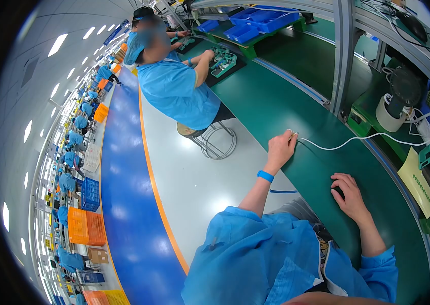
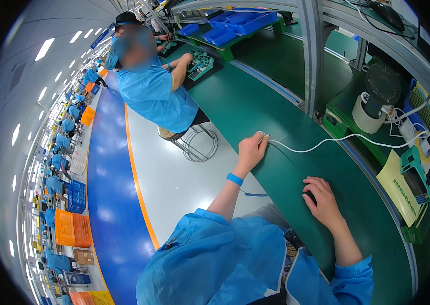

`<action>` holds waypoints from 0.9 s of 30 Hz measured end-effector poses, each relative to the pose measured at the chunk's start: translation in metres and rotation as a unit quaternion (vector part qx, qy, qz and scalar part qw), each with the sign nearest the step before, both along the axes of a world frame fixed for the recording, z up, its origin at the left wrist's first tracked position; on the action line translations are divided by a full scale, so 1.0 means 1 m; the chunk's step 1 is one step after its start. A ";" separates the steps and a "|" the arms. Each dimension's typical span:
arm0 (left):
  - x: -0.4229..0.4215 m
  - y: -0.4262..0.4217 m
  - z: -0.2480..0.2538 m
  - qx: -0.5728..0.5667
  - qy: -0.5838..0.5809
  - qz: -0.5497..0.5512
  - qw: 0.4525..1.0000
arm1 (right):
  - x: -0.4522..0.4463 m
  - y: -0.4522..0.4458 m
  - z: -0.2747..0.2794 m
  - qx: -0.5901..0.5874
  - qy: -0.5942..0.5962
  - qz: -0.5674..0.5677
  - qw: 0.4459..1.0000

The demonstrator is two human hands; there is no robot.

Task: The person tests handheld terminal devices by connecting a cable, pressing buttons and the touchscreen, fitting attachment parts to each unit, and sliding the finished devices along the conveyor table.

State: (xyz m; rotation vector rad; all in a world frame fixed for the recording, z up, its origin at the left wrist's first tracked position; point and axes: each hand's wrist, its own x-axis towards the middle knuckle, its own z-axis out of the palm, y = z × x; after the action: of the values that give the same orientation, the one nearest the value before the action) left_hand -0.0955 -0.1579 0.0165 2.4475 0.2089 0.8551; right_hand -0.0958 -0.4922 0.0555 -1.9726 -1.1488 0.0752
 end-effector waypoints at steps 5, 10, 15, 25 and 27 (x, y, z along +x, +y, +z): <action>0.000 0.001 -0.001 0.006 0.009 0.005 1.000 | 0.000 0.000 0.001 -0.001 0.002 -0.001 1.000; 0.000 0.001 -0.001 0.008 0.014 0.009 1.000 | 0.000 0.000 0.002 -0.001 0.004 -0.002 1.000; 0.000 0.001 -0.002 0.013 0.011 0.010 1.000 | -0.001 0.000 0.002 -0.003 0.006 -0.003 1.000; 0.000 0.001 -0.003 0.008 0.009 0.010 1.000 | 0.000 0.000 0.001 -0.002 0.006 -0.001 1.000; 0.000 0.001 -0.003 0.009 0.009 0.010 1.000 | 0.001 0.000 0.001 -0.003 0.006 0.000 1.000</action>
State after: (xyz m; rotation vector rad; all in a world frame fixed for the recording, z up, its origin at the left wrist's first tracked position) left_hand -0.0953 -0.1570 0.0133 2.4734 0.2343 0.8483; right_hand -0.0952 -0.4922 0.0563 -1.9740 -1.1431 0.0899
